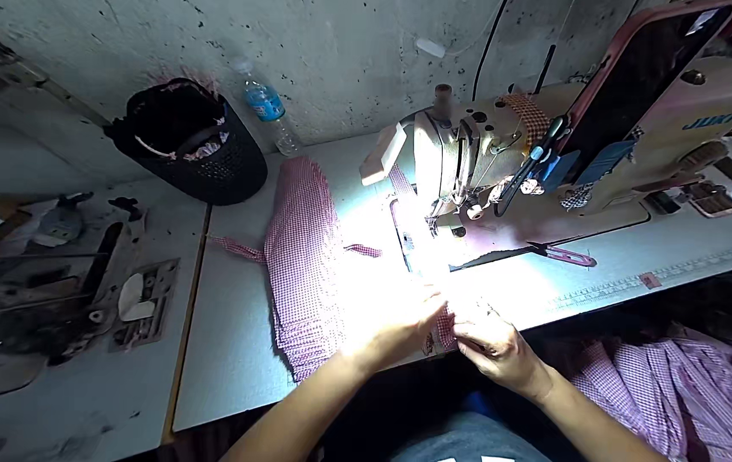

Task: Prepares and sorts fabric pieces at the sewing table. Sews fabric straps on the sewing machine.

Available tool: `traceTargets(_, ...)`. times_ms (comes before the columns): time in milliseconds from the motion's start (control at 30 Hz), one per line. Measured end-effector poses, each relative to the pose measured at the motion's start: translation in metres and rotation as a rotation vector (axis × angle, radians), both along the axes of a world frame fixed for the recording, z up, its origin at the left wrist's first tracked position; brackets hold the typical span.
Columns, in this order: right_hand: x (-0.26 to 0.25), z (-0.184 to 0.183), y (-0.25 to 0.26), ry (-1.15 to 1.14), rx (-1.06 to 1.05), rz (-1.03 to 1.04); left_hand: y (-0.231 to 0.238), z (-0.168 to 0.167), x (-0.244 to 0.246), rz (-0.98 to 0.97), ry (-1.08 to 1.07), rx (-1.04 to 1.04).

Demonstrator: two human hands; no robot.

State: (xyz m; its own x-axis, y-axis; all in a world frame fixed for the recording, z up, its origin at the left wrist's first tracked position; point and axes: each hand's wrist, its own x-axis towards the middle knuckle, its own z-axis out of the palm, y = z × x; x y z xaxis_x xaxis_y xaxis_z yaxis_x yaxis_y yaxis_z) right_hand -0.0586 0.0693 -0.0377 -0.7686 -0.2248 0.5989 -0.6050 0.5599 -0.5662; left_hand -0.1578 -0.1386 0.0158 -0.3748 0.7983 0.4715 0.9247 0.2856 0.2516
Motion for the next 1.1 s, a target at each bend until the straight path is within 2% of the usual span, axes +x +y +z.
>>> traceTargets(100, 0.004, -0.001, -0.001, -0.001, 0.018, -0.038, -0.002, -0.008, -0.024, 0.131, 0.014, -0.174)
traceTargets(367, 0.001, 0.001, 0.002, -0.019, 0.016, -0.057, 0.004, -0.012, -0.028, 0.186, 0.029, -0.175)
traceTargets(700, -0.034, 0.011, 0.007, -0.084, 0.019, -0.04, 0.012, -0.005, -0.061, 0.189, -0.04, -0.219)
traceTargets(767, -0.044, 0.013, 0.008, -0.089, -0.005, -0.024, 0.01, -0.005, -0.056, 0.163, -0.023, -0.188)
traceTargets(833, -0.054, 0.013, 0.011, -0.1, -0.037, 0.002, 0.009, -0.013, -0.042, 0.105, -0.047, -0.06)
traceTargets(933, -0.067, 0.013, 0.015, -0.118, -0.04, 0.015, 0.009, -0.028, -0.017, 0.017, -0.28, 0.107)
traceTargets(1000, -0.074, 0.017, 0.016, -0.151, -0.053, 0.029, 0.012, -0.037, -0.014, 0.024, -0.24, 0.148)
traceTargets(1100, -0.09, 0.019, 0.019, -0.154, -0.04, 0.029, 0.014, -0.038, -0.025, 0.056, -0.112, 0.07)
